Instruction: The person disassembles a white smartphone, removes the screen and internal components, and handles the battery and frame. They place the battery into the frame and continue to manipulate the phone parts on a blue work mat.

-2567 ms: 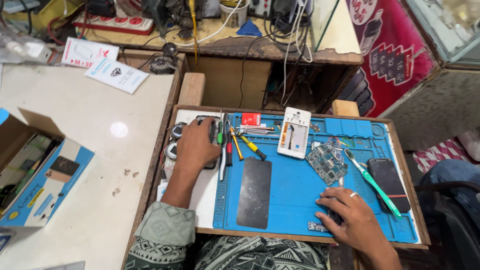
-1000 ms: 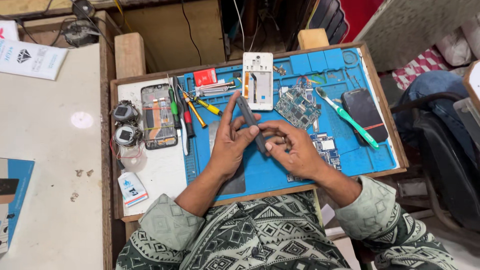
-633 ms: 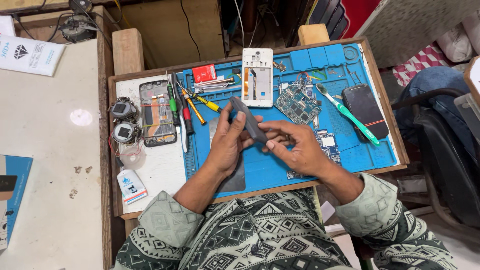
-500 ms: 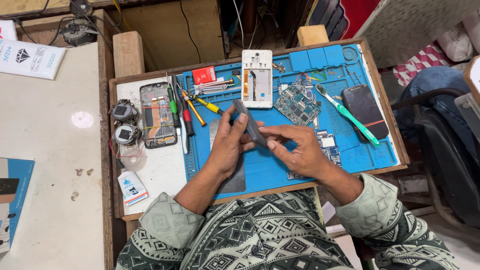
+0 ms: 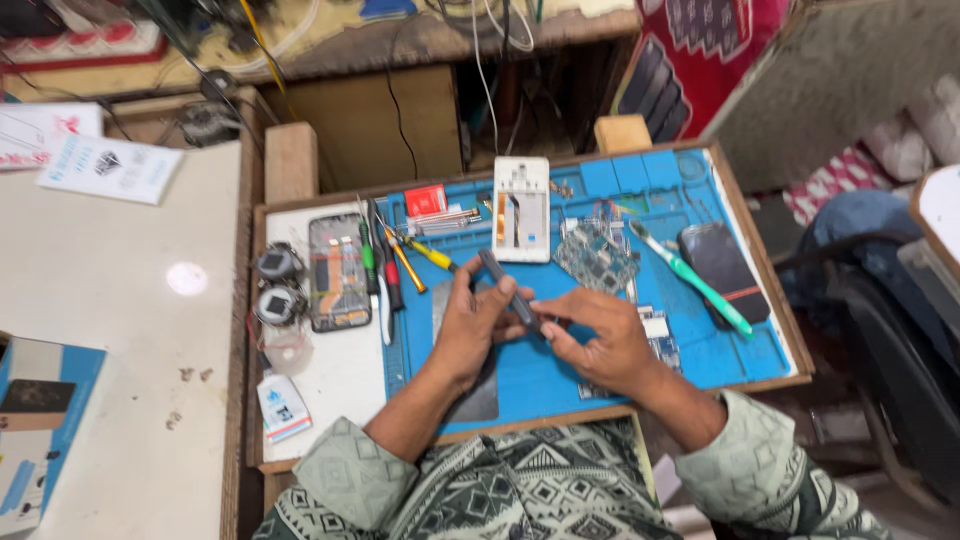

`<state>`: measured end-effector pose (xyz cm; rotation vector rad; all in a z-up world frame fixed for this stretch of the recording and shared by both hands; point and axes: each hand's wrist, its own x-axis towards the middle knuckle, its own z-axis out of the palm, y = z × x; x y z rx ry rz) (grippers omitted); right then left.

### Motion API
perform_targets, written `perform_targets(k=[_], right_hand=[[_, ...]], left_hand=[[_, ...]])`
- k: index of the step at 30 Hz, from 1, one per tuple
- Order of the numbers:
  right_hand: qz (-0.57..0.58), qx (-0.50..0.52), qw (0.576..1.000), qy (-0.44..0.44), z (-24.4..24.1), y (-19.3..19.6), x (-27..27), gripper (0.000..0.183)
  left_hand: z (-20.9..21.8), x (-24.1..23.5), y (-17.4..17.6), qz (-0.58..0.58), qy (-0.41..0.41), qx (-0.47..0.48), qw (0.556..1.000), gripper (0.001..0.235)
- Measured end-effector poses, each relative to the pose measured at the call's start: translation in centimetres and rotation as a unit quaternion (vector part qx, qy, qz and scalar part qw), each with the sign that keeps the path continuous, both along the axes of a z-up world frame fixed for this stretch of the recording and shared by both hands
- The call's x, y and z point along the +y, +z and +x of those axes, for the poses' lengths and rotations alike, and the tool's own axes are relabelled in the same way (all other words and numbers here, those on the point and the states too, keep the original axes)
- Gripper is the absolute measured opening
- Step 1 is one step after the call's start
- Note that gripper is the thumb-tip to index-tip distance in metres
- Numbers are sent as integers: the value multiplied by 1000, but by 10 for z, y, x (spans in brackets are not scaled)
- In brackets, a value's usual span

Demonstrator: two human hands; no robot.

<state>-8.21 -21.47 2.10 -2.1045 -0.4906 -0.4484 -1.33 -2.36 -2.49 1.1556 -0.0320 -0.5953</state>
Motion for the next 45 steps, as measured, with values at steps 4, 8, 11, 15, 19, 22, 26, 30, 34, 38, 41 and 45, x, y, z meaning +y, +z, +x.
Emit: perform_targets(k=[4,8,11,15,19,22,26,30,34,38,41,45], right_hand=[[-13,-39,999,-4,-1,4,2,25],[-28,-55,998,0,-1,5,0,32],[-71,-93,993,0,-1,6,0,38],[-136,-106,985,8,-2,6,2,55],[-144,-64,987,29,-6,-1,3,66],[-138,-39,987,68,-4,-6,0,65],[-119,43,988,84,-3,-6,-8,65],[-164,-5,983,83,-9,-3,-9,69],[-226,-58,971,60,-13,-1,-8,77],[-213,-52,975,48,-17,-10,-2,80],[-203,-66,976,46,-17,-12,-1,85],[-183,-75,979,49,-17,-9,-3,86]], left_hand=[[-3,0,4,2,3,10,1000,79],[-2,-1,5,-6,1,23,1000,78],[-3,-1,5,-5,-3,21,1000,78],[-4,-1,8,-5,-5,15,1000,77],[-5,-1,10,9,0,17,1000,77],[-6,1,11,9,4,14,1000,78],[-6,-2,9,4,-4,-14,1000,80],[-7,-1,7,18,-36,-23,999,85],[-7,1,10,49,-82,-7,995,94],[-13,1,6,11,-86,-1,996,98],[-14,1,4,-9,-71,-15,997,101],[-12,6,-1,-6,-99,-49,994,98]])
